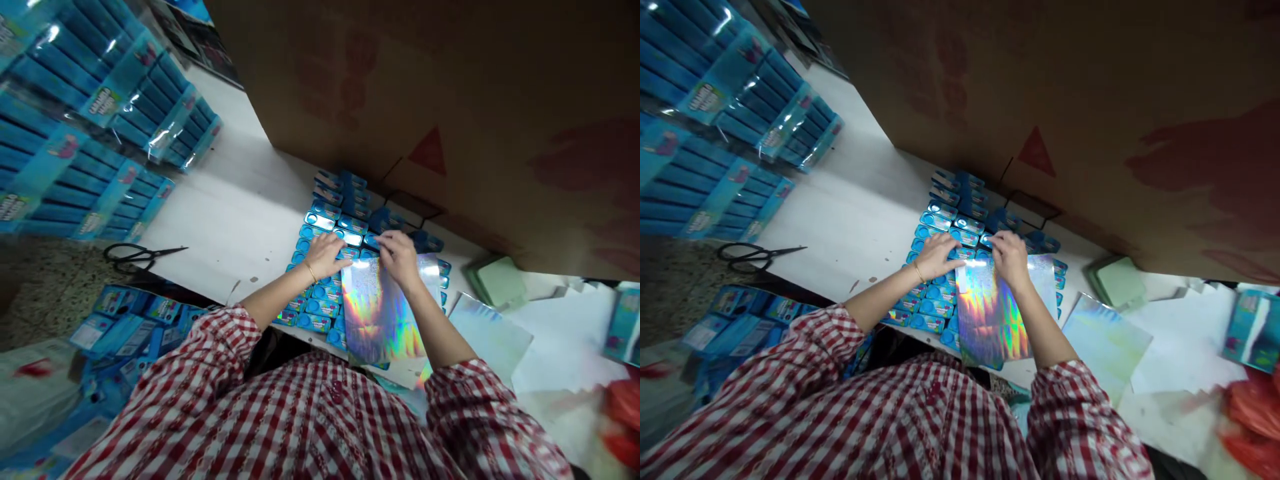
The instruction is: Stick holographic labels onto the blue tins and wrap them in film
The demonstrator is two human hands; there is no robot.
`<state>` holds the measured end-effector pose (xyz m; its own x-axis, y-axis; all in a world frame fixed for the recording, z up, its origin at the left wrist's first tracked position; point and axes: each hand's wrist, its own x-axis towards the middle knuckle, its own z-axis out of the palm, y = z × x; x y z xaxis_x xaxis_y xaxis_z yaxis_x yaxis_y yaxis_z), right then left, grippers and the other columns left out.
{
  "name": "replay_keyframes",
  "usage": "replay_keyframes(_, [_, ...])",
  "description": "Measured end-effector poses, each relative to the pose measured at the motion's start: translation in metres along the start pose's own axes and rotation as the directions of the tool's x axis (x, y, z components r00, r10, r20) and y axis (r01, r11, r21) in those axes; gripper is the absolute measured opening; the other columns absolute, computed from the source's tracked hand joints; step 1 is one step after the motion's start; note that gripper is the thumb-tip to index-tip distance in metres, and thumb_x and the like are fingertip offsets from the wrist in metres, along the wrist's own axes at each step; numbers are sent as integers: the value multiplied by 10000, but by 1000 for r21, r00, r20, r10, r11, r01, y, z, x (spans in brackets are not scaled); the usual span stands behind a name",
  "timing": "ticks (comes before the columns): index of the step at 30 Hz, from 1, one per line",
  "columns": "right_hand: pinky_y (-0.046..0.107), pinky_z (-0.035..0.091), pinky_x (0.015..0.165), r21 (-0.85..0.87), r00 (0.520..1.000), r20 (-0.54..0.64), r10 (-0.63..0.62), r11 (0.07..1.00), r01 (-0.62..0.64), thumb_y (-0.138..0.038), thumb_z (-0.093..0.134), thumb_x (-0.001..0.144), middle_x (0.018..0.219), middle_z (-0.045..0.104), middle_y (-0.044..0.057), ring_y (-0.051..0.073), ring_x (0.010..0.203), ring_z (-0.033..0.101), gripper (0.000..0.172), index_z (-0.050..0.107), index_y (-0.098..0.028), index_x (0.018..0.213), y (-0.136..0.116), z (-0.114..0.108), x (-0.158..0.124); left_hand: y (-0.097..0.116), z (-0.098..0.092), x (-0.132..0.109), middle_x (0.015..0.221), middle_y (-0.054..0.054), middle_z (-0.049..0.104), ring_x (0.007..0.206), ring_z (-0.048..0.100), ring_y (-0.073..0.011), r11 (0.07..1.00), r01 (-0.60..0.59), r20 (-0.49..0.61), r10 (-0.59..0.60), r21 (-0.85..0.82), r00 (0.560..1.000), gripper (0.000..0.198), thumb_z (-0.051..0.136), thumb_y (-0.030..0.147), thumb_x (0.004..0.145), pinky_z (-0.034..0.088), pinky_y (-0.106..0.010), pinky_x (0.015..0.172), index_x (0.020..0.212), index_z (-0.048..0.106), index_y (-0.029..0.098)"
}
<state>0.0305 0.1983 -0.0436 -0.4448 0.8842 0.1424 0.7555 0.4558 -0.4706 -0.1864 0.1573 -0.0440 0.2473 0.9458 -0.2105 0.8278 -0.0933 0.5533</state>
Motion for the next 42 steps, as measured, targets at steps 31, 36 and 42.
replay_keyframes(31, [262,419,648,735,851,106,515,535,-416,-353,618,687,694,625,5,132,688,559,190,651,-168,669,-47,-14,0,20,23,-3,1044,-76,651,969,582,-182,615,97,-127,-311,-783,942,389,381,459,903,424,-329,830,911,647,176])
replay_keyframes(36, [215,343,517,840,673,182,717,242,-485,-390,684,586,568,587,-15,107,572,504,275,680,-137,697,-46,14,21,21,-3,15,874,-55,672,743,610,-111,185,108,33,-370,-977,929,416,687,442,707,446,-233,669,982,616,138])
replay_keyframes(42, [241,404,580,851,642,97,761,271,-449,-380,697,564,648,658,12,144,659,569,291,698,-132,716,-53,24,51,8,-31,42,781,-23,642,656,575,-76,63,137,100,-399,-989,911,389,710,424,684,432,-203,604,924,598,139])
